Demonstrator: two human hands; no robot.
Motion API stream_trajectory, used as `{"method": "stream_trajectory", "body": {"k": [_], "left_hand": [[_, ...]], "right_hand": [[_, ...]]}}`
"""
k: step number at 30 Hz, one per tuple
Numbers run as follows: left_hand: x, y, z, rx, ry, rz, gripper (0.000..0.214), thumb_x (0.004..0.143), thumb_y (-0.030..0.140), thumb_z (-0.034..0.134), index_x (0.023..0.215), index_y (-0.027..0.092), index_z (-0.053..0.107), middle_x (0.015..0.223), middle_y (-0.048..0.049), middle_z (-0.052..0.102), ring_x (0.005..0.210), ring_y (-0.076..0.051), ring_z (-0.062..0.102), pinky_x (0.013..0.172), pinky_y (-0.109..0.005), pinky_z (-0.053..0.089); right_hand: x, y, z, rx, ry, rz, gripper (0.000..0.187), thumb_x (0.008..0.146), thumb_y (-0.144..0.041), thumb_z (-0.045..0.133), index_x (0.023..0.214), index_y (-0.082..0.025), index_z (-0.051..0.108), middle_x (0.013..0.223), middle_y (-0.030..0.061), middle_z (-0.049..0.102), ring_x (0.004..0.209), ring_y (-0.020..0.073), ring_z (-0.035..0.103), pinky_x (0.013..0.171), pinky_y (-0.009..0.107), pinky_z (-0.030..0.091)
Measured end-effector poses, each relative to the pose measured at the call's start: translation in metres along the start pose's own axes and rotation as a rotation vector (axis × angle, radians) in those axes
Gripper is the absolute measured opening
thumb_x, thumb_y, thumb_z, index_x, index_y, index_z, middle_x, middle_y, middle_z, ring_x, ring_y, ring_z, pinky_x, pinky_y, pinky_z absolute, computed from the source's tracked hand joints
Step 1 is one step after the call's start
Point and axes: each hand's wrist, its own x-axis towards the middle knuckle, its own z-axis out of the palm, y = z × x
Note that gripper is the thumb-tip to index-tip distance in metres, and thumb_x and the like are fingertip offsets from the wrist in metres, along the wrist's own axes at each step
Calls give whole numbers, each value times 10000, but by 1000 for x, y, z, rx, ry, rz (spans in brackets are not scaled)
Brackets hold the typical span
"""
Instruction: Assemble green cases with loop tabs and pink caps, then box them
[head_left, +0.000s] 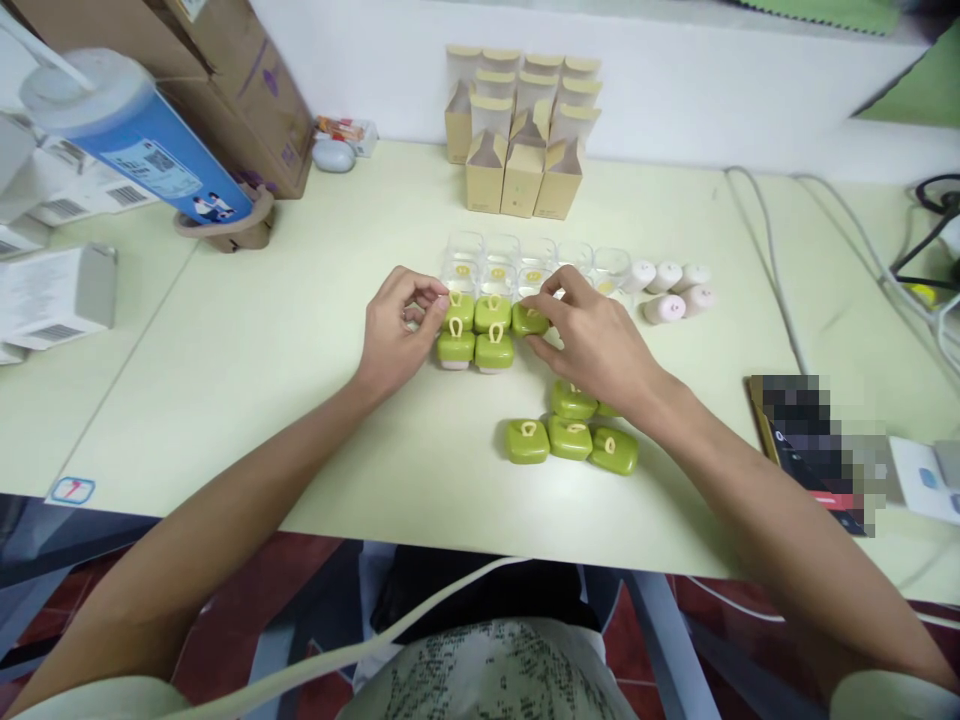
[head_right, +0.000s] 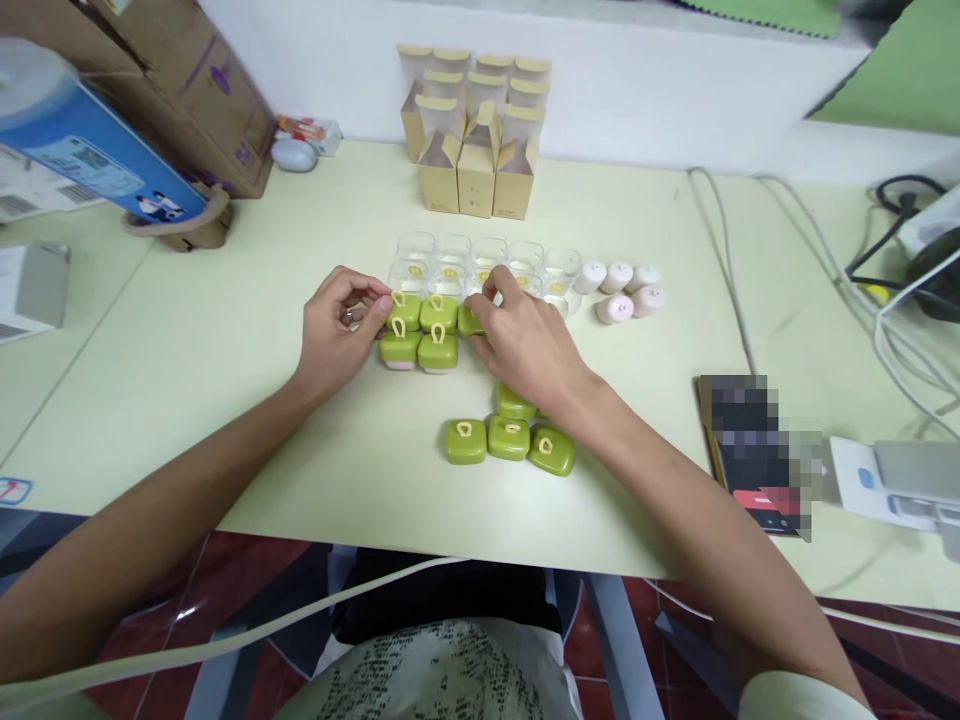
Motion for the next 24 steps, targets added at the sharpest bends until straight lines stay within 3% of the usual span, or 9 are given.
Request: {"method": "stream_trajectory", "body": {"k": [7, 11, 14, 18, 20, 24], "left_hand": [[-1, 2, 0, 32, 9, 6, 114, 1017, 347, 724, 1039, 237, 745, 1035, -34, 691, 893, -135, 686, 698, -229, 558], [-1, 1, 0, 45, 18, -3, 149, 1030, 376, 706, 1090, 245, 744, 1033, -34, 668, 869, -135, 665, 676, -231, 548], [-1, 0, -1, 79, 40, 4, 200, 1035, 423, 712, 1135, 251, 726, 1048, -35, 655, 846, -133, 639, 677, -240, 546], [-3, 4, 0, 126, 104, 83, 223, 1018, 441, 744, 1133, 251, 719, 1049, -37, 631, 799, -125, 599, 640, -244, 519], [-3, 6, 1, 133, 87, 99, 205, 1010, 418, 755, 1113, 245, 720, 1048, -39, 632, 786, -123, 600, 626, -247, 512], [-3, 8, 0, 147, 45, 65, 167, 1017, 396, 743, 1068, 238, 732, 1067, -50, 658, 817, -133, 628, 630, -247, 528]], "right_hand": [[0, -14, -6, -155, -74, 64, 394, 1072, -223, 571, 1449, -180, 678, 1475, 191, 640, 833, 245, 667, 620, 371, 338], [-3, -16, -12, -187, -61, 54, 451, 1104, -349, 597, 1530, -201, 633, 1506, 190, 646, 874, 274, 701, 589, 367, 326], [-11, -2, -24, -126, 55, 74, 448, 1117, -424, 590, 1500, -205, 670, 1461, 172, 694, 888, 271, 726, 611, 365, 405], [-27, 29, -36, 39, 278, 168, 295, 1080, -264, 575, 1248, -160, 794, 1194, 145, 787, 780, 215, 723, 722, 387, 530], [-31, 37, -33, 156, 320, 136, 254, 1062, -237, 580, 1124, -156, 812, 1076, 133, 792, 740, 205, 719, 733, 386, 554], [-25, 26, -16, 180, 146, -51, 252, 1040, -295, 674, 1230, -188, 801, 1219, 135, 782, 820, 230, 744, 680, 366, 505]]}}
